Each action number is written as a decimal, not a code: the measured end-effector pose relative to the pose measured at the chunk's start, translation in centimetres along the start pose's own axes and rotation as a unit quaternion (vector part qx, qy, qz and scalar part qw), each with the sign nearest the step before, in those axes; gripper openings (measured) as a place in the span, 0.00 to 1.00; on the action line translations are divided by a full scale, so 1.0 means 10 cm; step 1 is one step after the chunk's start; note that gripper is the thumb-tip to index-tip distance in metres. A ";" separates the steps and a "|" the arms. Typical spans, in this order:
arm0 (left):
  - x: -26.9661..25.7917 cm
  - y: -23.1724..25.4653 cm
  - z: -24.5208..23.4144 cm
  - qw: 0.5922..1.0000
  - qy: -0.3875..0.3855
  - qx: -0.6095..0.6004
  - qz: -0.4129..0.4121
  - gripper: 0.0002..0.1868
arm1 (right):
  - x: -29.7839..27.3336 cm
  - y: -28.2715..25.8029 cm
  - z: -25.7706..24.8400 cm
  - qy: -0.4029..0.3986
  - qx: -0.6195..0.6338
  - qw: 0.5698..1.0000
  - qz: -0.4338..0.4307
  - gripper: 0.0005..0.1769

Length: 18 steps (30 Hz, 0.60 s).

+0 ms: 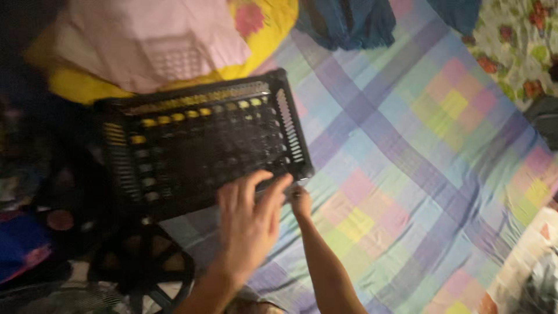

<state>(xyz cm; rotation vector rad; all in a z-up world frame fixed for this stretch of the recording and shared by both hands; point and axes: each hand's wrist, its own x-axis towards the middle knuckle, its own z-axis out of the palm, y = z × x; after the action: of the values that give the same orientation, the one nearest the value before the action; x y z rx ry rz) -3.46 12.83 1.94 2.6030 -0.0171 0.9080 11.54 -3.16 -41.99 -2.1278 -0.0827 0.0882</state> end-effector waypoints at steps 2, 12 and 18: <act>-0.19 0.09 -0.09 0.996 0.033 -0.078 -0.016 0.17 | -0.15 -0.22 -0.14 0.118 0.293 0.942 0.117 0.21; -0.95 -0.87 -0.43 0.951 0.219 -0.111 -0.190 0.24 | -0.79 -3.03 -1.71 0.167 0.473 0.849 -0.165 0.06; -0.68 -1.32 -0.35 0.891 0.074 -0.291 -0.340 0.21 | -1.42 -4.54 -1.09 -0.108 0.377 0.888 -0.241 0.18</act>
<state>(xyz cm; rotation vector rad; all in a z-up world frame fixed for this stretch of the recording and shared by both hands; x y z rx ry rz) -9.16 25.53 -4.23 1.7718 0.5440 0.6854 -2.62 10.33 2.69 -1.2640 -0.6074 0.0492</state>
